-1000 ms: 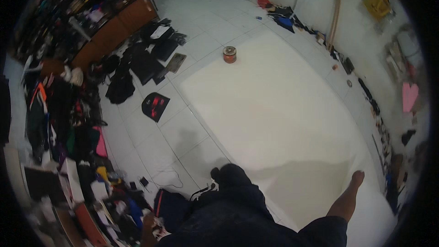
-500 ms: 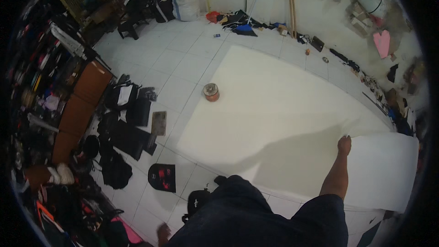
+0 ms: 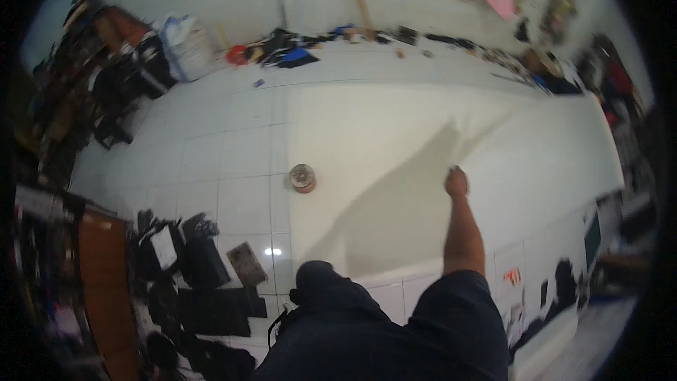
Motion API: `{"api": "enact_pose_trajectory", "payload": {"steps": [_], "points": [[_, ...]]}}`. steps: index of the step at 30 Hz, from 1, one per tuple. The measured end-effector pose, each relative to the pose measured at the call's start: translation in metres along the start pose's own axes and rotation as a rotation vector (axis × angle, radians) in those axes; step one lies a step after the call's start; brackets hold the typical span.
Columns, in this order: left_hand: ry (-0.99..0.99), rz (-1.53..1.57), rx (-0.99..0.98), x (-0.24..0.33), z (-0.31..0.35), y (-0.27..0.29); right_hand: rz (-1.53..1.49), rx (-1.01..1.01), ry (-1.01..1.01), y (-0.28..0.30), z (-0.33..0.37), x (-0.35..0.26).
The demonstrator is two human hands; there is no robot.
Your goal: The person cuts a large piece of white foam using shears and then unrolls another section of foam, smoothing it by hand and positioning a weighted container on the edge.
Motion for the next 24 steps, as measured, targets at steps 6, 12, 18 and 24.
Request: {"api": "enact_pose_trajectory", "payload": {"steps": [6, 12, 18, 24], "points": [[-0.570, -0.135, 0.045, 0.179, -0.208, 0.069, -0.025, 0.059, -0.141, 0.004, 0.049, -0.112], [-0.752, -0.261, -0.678, 0.394, -0.316, -0.164, -0.091, -0.033, -0.211, -0.052, 0.044, -0.214], [-0.858, -0.660, -1.339, 0.500, -0.342, -0.302, -0.045, -0.154, -0.228, -0.119, 0.033, -0.294], [-1.048, -0.964, -1.639, 0.592, -0.381, -0.348, -0.111, -0.190, -0.240, -0.115, 0.038, -0.372]]}}
Point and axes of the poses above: each hand's wrist, its own z-axis away from the middle knuckle, its own y-axis out of the back of the hand, x = y × z, the point moved 5 cm from there along -z, towards the middle knuckle, and after that the axes turned 13 degrees about -x, right-handed, at the moved point
